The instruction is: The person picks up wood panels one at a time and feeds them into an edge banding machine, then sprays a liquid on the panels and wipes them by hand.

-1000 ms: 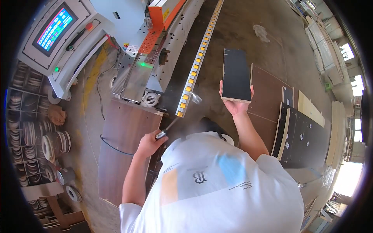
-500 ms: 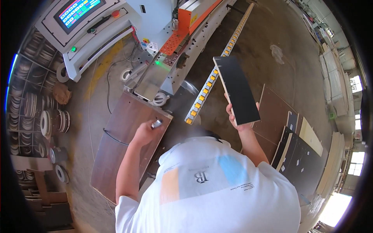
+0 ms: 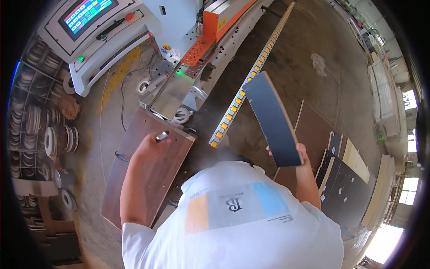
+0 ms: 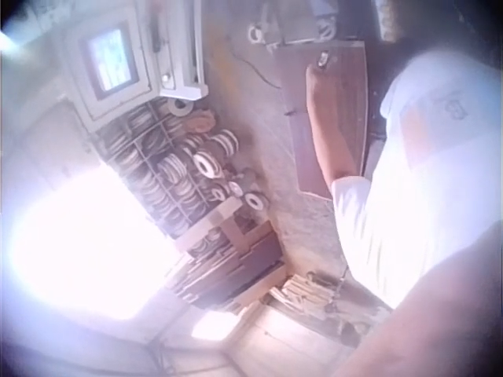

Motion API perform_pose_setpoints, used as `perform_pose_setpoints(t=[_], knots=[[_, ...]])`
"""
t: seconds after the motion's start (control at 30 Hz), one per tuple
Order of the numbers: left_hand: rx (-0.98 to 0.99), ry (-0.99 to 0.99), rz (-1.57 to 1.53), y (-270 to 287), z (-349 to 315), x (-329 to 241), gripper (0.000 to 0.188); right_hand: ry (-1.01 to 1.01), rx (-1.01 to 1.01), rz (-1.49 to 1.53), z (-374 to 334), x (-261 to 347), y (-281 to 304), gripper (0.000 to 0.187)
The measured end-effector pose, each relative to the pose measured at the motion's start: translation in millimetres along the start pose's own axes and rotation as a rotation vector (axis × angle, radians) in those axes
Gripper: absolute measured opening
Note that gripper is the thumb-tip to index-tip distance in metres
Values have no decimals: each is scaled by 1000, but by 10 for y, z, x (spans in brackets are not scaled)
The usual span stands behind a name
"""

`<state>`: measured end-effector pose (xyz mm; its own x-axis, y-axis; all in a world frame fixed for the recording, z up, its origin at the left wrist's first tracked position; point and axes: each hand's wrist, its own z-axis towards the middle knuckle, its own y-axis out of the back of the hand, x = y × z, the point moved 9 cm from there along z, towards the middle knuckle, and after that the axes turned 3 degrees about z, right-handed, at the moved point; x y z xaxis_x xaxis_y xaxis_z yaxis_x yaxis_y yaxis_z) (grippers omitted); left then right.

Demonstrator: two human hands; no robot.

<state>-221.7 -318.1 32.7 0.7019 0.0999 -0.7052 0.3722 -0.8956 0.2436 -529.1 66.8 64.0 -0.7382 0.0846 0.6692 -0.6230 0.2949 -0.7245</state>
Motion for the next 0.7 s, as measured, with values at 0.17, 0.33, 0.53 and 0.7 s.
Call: perform_pose_setpoints(t=[0.17,0.33,0.53,0.7], knots=[[151,-182,434,-84,-84,21,43,179,-433,-1491,18,513,-118,58],[326,-283,737,-455,-288,-12,41,340,-398,-1953,144,462,-232,52],[-156,-143,399,-99,-282,607,35,490,-250,-2008,392,230,-307,47],[-346,124,216,9,-500,1168,39,580,-136,-1934,1091,-56,-391,46]])
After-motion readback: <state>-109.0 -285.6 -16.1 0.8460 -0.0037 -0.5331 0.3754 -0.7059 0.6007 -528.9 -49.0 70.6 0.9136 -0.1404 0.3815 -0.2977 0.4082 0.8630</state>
